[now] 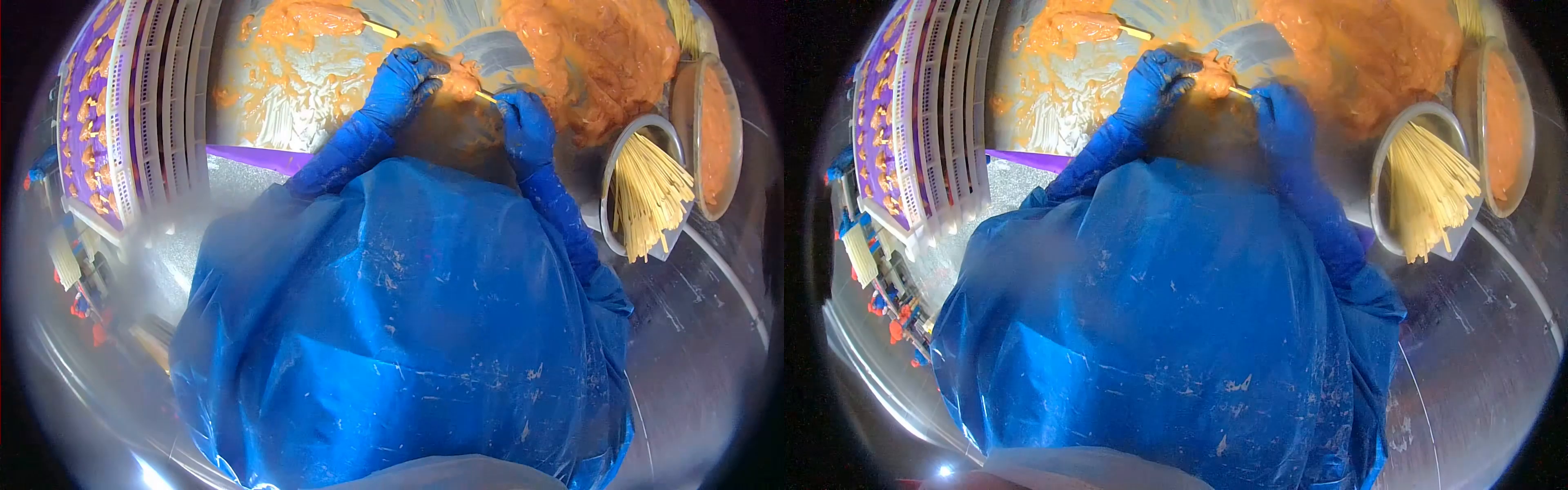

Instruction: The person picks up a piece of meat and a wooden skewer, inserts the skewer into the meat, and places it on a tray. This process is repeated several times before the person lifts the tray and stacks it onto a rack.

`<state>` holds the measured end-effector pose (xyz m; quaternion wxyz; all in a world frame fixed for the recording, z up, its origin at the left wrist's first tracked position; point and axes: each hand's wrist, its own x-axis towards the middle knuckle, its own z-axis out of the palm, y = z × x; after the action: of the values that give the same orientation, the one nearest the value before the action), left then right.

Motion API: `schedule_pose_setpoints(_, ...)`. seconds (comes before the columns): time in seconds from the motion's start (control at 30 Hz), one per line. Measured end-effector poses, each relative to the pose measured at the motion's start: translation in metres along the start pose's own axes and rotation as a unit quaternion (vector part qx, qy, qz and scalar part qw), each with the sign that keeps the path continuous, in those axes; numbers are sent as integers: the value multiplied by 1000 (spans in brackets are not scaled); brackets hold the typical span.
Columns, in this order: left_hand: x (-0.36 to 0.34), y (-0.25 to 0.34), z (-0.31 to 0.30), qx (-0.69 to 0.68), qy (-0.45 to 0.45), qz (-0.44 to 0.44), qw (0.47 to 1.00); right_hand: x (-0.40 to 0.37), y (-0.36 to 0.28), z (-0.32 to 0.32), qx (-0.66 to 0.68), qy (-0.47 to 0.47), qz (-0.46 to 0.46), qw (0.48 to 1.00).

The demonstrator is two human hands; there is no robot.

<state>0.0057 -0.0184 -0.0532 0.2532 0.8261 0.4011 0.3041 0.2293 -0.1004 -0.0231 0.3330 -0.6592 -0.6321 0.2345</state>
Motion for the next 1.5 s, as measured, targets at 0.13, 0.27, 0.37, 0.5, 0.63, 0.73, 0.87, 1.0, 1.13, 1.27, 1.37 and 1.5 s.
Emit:
schedule_pose_setpoints(0.13,0,-2,2,3,4,9,1000,5,-5,4,-26,-24,19,999)
schedule_pose_setpoints(0.27,2,8,-9,33,18,5,999,5,-7,11,-26,-29,40,998)
schedule_pose_setpoints(0.37,5,10,-25,-54,117,-77,989,3,-8,11,-25,-31,54,998)
schedule_pose_setpoints(0.5,-10,-22,-25,-46,86,-64,993,5,-15,5,-45,-35,23,998)
schedule_pose_setpoints(0.63,-7,-17,-16,-7,53,-33,998,9,-17,3,-86,-24,8,996)
schedule_pose_setpoints(0.73,-7,-24,-12,35,54,-21,998,11,-24,-5,-93,-44,14,995)
schedule_pose_setpoints(0.87,-7,-24,-8,37,87,-8,995,13,-20,-6,-79,-58,3,995)
schedule_pose_setpoints(1.0,-13,-15,-10,40,59,-28,997,13,-15,-6,-93,-58,0,994)
schedule_pose_setpoints(1.13,-12,-16,-9,18,61,-28,998,16,-19,-8,-96,-59,-15,994)
schedule_pose_setpoints(1.27,-13,-19,-7,23,53,-24,998,20,-22,-11,-123,-56,-42,990)
schedule_pose_setpoints(1.37,-11,-17,-7,31,59,-12,998,23,-18,-6,-118,-65,-35,990)
schedule_pose_setpoints(1.5,-12,-16,-8,60,60,-6,996,23,-12,5,-66,-64,-40,995)
